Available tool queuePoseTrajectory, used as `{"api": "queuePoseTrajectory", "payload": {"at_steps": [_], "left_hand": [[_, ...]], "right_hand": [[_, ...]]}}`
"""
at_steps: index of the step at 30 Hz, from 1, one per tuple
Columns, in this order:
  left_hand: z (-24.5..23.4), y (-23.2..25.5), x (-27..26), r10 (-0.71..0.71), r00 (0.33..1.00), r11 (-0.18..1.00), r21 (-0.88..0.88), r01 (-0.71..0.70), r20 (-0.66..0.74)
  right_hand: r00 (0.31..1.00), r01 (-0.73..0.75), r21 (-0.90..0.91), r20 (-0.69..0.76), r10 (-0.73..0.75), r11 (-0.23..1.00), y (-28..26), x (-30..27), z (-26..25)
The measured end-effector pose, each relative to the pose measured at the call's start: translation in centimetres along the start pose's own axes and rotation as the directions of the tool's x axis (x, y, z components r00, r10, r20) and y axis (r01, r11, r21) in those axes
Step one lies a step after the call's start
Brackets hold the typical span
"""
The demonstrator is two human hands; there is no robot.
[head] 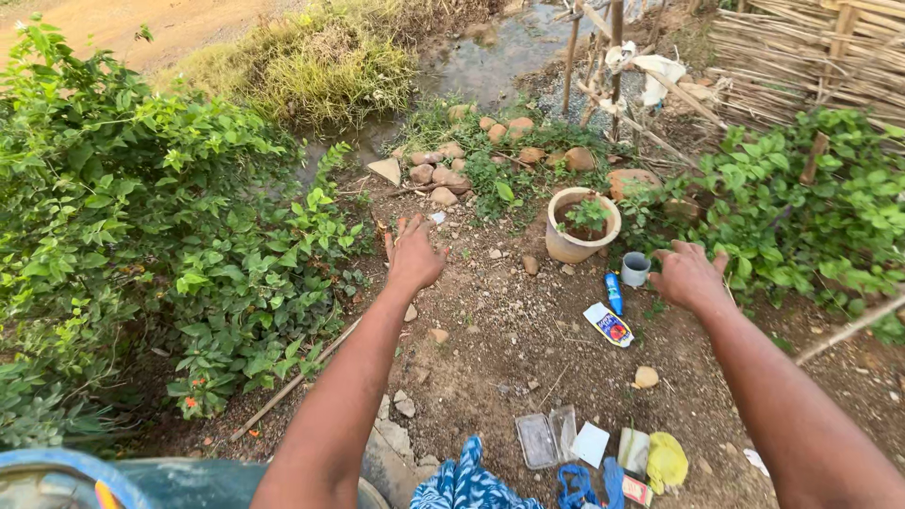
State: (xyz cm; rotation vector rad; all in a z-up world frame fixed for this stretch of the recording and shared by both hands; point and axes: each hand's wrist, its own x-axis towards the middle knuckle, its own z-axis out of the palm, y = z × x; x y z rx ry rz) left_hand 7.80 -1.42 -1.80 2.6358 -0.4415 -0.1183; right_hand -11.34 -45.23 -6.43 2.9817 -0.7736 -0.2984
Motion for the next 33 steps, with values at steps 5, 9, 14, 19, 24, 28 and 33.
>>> {"api": "queuePoseTrajectory", "payload": {"at_steps": [5,9,14,19,24,28,33], "left_hand": [[1.5,-2.9,4.6,-0.029,1.000,1.000,0.010,0.029,0.010],[2.9,-4.8,10.4,0.014,1.000,0.999,0.035,-0.014,-0.022],[5.3,-8.0,21.1,0.123,0.988,0.991,0.069,-0.117,-0.095],[7.1,-10.1,32.1,0.040,0.999,0.998,0.038,-0.040,-0.007],[9.9,-10.8,41.4,0.036,0.999,0.999,-0.039,-0.037,-0.008],[11.9,-11.8,48.9,0.041,0.998,0.999,-0.019,-0.042,-0.038],[13.1,-13.2,57.8,-0.104,0.994,0.993,-0.061,0.102,-0.025]], "right_hand": [[0.997,0.055,-0.003,-0.062,-0.055,0.998,-2.4,4.4,1.0],[0.996,0.045,0.021,-0.083,-0.044,0.999,-3.8,9.0,1.5],[0.993,0.024,-0.011,-0.113,-0.025,1.000,-5.6,17.5,0.7],[0.985,0.030,-0.041,-0.168,-0.037,0.999,-9.7,29.2,0.6],[0.995,0.081,-0.031,-0.063,-0.083,0.996,-13.7,38.9,2.9],[0.991,0.125,-0.036,-0.034,-0.127,0.991,-15.7,48.1,5.2],[0.986,0.160,0.005,-0.049,-0.160,0.987,-17.8,61.0,8.2]]}}
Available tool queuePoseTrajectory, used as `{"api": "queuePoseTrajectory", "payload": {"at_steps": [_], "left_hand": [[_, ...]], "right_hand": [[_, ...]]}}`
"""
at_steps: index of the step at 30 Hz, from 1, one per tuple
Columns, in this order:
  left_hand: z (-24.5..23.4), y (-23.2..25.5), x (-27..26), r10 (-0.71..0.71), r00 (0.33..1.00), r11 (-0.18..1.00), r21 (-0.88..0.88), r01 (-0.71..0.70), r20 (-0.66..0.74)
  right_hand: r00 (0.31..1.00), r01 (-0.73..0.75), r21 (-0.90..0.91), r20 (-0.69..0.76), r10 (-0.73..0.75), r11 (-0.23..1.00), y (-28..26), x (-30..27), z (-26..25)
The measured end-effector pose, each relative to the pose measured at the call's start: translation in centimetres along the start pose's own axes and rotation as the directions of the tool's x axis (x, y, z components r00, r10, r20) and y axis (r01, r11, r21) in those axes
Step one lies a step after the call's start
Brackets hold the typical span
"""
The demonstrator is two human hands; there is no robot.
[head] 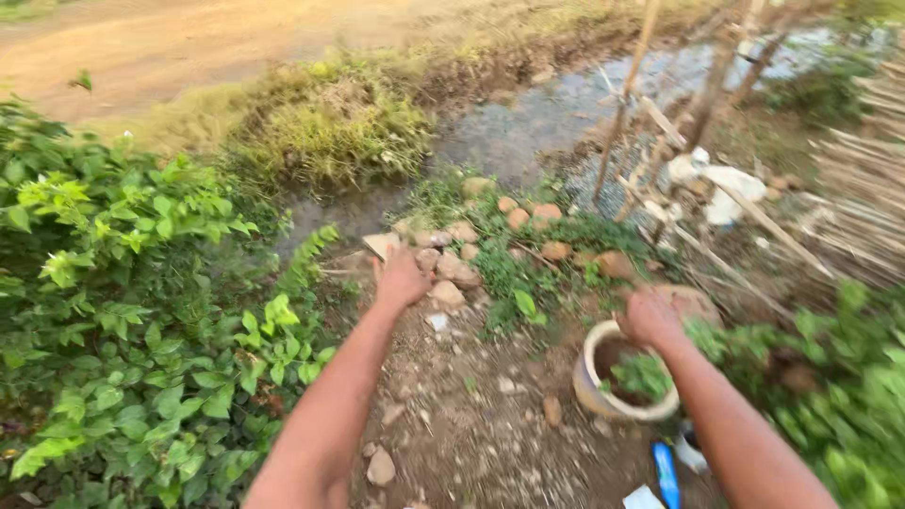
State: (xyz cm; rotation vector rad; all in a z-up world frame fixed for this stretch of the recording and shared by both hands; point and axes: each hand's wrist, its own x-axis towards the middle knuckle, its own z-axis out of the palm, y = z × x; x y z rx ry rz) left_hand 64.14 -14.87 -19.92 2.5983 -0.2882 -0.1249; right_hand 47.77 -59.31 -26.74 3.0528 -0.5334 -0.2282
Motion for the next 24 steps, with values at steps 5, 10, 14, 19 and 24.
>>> {"api": "queuePoseTrajectory", "payload": {"at_steps": [5,10,14,19,24], "left_hand": [[1.6,-1.2,7.8,0.110,0.990,0.991,0.085,-0.102,-0.092],[2.8,-4.9,11.9,-0.028,1.000,0.996,0.089,0.029,-0.010],[3.3,-8.7,16.1,-0.036,0.999,0.996,0.086,0.038,-0.027],[2.7,-11.9,24.5,-0.041,0.999,0.995,0.088,0.041,-0.005],[5.2,-13.1,31.0,-0.024,1.000,0.996,0.086,0.022,0.013]], "right_hand": [[0.972,0.204,0.067,-0.135,-0.194,0.977,-2.2,9.8,1.9],[0.992,0.115,-0.075,0.061,-0.110,0.991,-7.6,15.8,0.8],[0.984,0.179,-0.016,0.011,-0.179,0.984,-11.3,18.8,1.8],[0.981,0.188,-0.065,-0.035,-0.191,0.980,-14.8,26.7,0.4],[0.986,0.167,0.010,-0.032,-0.167,0.986,-16.8,31.1,-0.8]]}}
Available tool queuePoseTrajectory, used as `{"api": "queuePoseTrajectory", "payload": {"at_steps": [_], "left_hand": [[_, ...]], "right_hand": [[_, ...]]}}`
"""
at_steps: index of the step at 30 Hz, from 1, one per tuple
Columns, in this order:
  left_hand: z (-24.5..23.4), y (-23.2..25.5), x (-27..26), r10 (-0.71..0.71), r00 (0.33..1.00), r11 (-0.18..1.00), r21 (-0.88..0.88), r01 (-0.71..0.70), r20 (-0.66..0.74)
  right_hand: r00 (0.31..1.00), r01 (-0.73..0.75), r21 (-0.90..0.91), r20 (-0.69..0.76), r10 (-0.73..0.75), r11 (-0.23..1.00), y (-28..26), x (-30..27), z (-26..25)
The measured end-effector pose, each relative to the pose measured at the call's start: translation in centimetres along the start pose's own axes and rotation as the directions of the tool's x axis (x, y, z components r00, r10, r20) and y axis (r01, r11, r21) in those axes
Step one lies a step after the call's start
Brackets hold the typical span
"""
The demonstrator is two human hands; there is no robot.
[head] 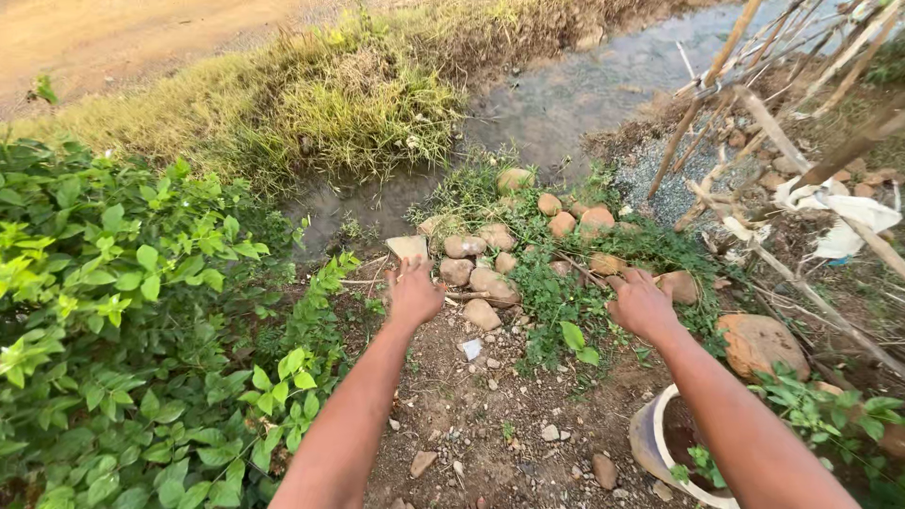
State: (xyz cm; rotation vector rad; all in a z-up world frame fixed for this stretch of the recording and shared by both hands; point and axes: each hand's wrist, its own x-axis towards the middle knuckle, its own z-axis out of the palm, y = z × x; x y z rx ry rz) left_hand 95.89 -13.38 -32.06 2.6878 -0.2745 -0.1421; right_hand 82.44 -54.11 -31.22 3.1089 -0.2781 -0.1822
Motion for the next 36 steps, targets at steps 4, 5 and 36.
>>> {"api": "queuePoseTrajectory", "payload": {"at_steps": [4,5,36], "left_hand": [[1.1,1.2,3.0,0.018,0.999,0.999,-0.028,-0.017,0.039],[1.1,1.7,3.7,0.014,0.999,0.998,-0.062,-0.011,0.051],[20.0,-1.7,23.8,0.150,0.987,0.979,-0.147,-0.140,0.057]], "right_hand": [[0.993,-0.027,-0.001,0.119,0.026,1.000,-1.6,2.0,0.2],[0.993,-0.022,-0.010,0.119,0.023,1.000,-1.3,2.6,0.3],[0.910,-0.220,0.052,0.372,0.186,0.974,0.6,15.0,21.1]]}}
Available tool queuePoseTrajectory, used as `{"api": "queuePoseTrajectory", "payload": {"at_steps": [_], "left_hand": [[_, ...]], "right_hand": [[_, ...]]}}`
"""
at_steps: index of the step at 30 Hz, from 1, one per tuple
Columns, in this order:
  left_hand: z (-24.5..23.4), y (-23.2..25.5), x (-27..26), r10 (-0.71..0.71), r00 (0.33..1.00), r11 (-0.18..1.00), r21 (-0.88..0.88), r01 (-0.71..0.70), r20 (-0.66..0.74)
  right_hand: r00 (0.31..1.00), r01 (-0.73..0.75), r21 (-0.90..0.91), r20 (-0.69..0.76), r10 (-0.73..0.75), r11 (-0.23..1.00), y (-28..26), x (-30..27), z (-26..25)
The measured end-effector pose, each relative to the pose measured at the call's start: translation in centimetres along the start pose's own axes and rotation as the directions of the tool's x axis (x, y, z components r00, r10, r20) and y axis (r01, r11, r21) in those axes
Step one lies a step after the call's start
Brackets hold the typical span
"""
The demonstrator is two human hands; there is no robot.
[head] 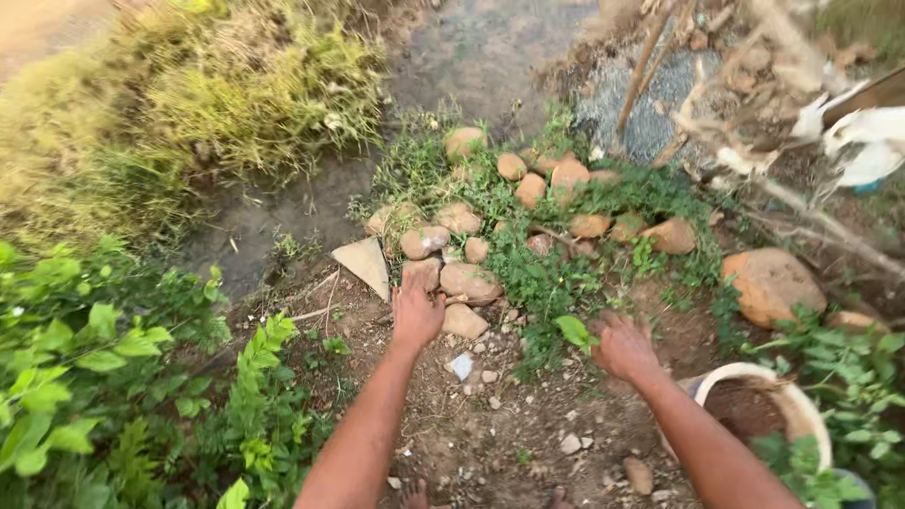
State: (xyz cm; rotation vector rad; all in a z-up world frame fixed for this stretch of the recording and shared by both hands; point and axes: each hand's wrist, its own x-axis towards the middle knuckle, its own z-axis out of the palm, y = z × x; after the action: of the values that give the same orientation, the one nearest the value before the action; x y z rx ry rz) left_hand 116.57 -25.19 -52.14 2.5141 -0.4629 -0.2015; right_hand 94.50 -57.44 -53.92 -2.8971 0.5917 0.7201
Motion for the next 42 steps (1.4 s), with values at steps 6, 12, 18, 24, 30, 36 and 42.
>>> {"api": "queuePoseTrajectory", "payload": {"at_steps": [6,12,18,24,30,36,42], "left_hand": [[6.3,-9.3,0.9,0.020,0.995,1.000,0.005,-0.020,0.098],[12.6,-16.6,1.1,0.040,0.987,0.999,-0.012,-0.038,0.158],[20.0,-22.5,0.7,0.011,0.981,1.000,-0.010,-0.010,0.195],[26.6,-26.9,0.1,0.032,0.964,0.999,-0.003,-0.032,0.264],[30.7,-29.7,1.1,0.054,0.950,0.998,0.014,-0.061,0.307],[32.6,-32.7,2.4,0.117,0.938,0.992,0.014,-0.129,0.327],[34.4,-35.1,2.9,0.101,0.943,0.995,-0.018,-0.101,0.316]], "right_hand": [[0.994,-0.019,0.068,0.110,0.011,0.997,-6.1,5.7,12.6],[0.971,0.023,0.070,0.237,-0.039,0.997,-12.7,9.0,21.3],[0.943,0.083,0.048,0.319,-0.094,0.995,-15.0,14.1,31.8],[0.893,0.083,0.020,0.443,-0.084,0.996,-18.2,18.1,40.6],[0.853,0.227,-0.056,0.494,-0.171,0.972,-22.4,22.1,46.8],[0.831,0.281,-0.073,0.516,-0.205,0.957,-25.8,25.2,52.7],[0.831,0.226,-0.071,0.535,-0.154,0.972,-28.4,28.6,56.1]]}}
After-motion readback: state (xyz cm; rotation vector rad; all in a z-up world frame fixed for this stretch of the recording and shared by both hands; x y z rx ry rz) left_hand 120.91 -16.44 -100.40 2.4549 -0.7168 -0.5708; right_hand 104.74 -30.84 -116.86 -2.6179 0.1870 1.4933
